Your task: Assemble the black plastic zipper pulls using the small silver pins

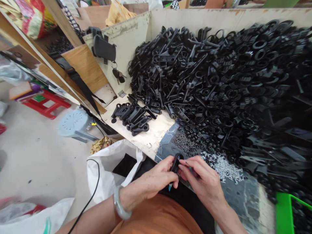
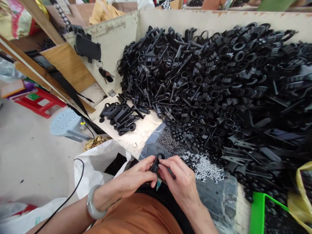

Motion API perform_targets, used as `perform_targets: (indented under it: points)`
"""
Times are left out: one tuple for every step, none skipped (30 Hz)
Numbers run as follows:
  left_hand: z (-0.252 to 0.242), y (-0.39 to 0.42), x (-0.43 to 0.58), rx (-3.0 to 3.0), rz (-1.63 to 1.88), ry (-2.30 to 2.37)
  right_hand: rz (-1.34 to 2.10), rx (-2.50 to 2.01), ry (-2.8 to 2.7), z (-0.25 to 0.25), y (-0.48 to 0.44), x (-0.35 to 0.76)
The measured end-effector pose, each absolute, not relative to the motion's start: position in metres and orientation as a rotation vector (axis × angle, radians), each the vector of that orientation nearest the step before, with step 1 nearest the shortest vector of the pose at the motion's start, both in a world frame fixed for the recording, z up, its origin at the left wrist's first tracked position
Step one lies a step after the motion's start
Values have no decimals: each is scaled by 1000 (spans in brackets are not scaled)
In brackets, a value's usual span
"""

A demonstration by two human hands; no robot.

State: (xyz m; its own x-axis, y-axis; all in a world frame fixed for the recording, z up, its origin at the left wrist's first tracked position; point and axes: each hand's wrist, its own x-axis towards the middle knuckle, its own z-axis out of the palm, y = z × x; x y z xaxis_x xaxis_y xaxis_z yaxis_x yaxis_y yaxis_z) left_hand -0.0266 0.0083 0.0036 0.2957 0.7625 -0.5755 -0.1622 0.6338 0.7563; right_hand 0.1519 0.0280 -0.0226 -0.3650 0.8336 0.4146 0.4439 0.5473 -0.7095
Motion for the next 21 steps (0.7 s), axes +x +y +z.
perform_targets:
  points:
    - [4,9,-26,640,684,1117,643,-1031,-2007,-22,28,152]
    - [5,9,-25,629,693,1124,654,-1030,-2011,-22,27,152]
    - [6,9,-24,617,700,1126,666,-1026,-2015,-22,27,153]
    - [7,9,-23,608,709,1126,679,-1020,-2017,-22,26,153]
    - [8,9,-23,604,718,1128,691,-1014,-2012,-22,26,153]
    - [8,9,-22,608,725,1129,706,-1010,-2005,-22,25,153]
    - [7,9,-23,618,726,1130,722,-1011,-1997,-22,25,154]
    - [6,9,-23,639,721,1128,739,-1016,-1989,-22,24,154]
    - [5,9,-24,671,714,1127,756,-1023,-1984,-22,24,154]
    - [3,9,-25,717,701,1124,770,-1030,-1983,-22,23,154]
    - [0,10,-26,773,687,1118,780,-1032,-1988,-22,23,154]
    - [-4,11,-28,833,676,1117,784,-1030,-2000,-22,23,153]
    - [-7,11,-29,891,669,1123,775,-1024,-2015,-22,23,153]
    - [-11,12,-30,947,670,1139,755,-1018,-2036,-22,23,152]
    - [-14,13,-31,1000,677,1163,724,-1013,-2061,-22,23,152]
    - [-17,14,-32,1046,687,1191,686,-1013,-2090,-22,23,151]
    - [-20,15,-33,1084,696,1219,647,-1018,-2120,-23,23,151]
    - [-22,16,-33,1112,699,1243,619,-1024,-2153,-23,23,151]
    - [-23,16,-33,1123,697,1257,606,-1029,-2183,-23,23,152]
    - [-24,17,-34,1116,695,1263,611,-1036,-2207,-22,22,153]
    - [-25,17,-34,1095,695,1260,623,-1048,-2219,-21,21,154]
